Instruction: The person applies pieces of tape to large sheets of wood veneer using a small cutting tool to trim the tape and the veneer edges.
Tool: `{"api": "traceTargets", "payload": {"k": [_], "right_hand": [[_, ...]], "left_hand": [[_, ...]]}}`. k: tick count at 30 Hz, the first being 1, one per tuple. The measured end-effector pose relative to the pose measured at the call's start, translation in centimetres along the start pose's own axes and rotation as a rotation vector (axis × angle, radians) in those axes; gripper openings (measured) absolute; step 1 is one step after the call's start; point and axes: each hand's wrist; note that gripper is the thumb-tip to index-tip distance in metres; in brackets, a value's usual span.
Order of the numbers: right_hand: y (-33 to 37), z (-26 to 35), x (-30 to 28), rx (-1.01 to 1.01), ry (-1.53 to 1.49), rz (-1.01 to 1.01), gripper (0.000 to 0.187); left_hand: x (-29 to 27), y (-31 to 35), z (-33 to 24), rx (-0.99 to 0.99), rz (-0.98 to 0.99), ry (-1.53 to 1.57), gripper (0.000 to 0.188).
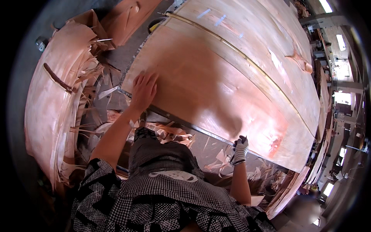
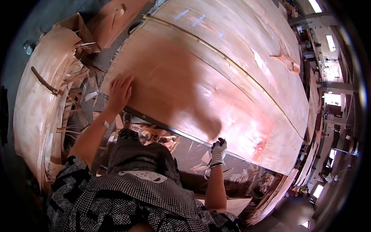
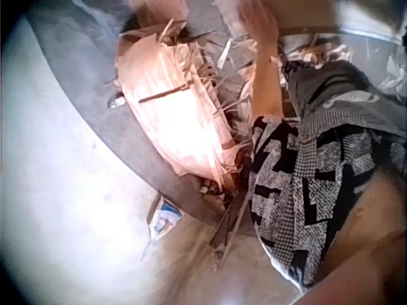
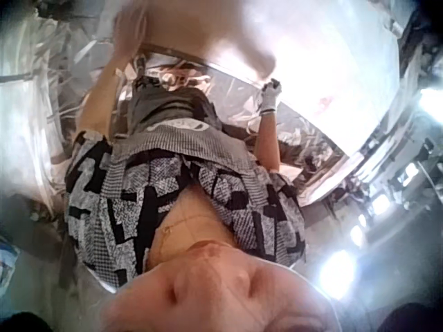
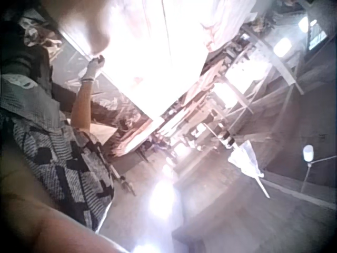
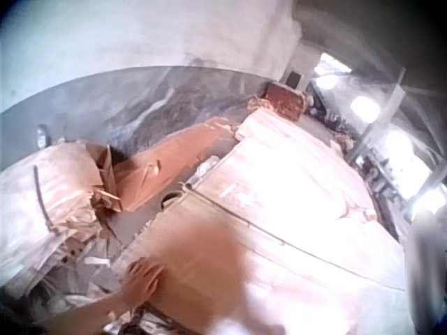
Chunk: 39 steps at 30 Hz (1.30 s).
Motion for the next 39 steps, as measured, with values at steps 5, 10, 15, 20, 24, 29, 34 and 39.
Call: {"api": "traceTargets", "payload": {"k": [5, 10, 15, 20, 24, 29, 34, 39], "right_hand": [[1.4, 11.1, 8.1, -0.093, 0.326, 0.429, 0.018], [1.5, 18.5, 19.5, -0.662, 0.584, 0.703, 0.016], [2.0, 24.7, 32.3, -1.125, 1.109, 0.649, 0.024], [2.8, 28.7, 39.8, -1.019, 1.354, 0.666, 0.031], [2.7, 29.4, 40.3, -1.01, 1.404, 0.686, 0.037], [1.5, 28.3, 38.1, -0.912, 1.34, 0.741, 0.04], [-0.5, 22.4, 27.7, -1.059, 1.493, 0.692, 0.029], [-0.2, 13.3, 13.8, -0.814, 1.442, 0.5, 0.017]], "left_hand": [[2.5, -6.1, 3.3, -0.133, -0.132, 0.04, 0.039], [2.4, -6.9, 4.7, -0.129, 0.033, -0.002, 0.042], [2.3, -7.7, 4.2, -0.296, -0.124, -0.085, 0.047], [2.7, -7.4, 4.3, -0.354, -0.045, -0.131, 0.052], [2.5, -7.3, 4.2, -0.386, -0.002, -0.138, 0.054], [3.4, -7.7, 4.0, -0.404, 0.037, -0.139, 0.052], [4.1, -7.5, 5.0, -0.388, -0.03, -0.239, 0.047], [4.7, -7.4, 5.6, -0.36, -0.022, -0.362, 0.046]]}}
Point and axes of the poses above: each hand's wrist, its own y-axis away from the middle knuckle, its own x-axis out of the palm, z = x × y, and after that the axes turned 5 degrees about z, right-handed
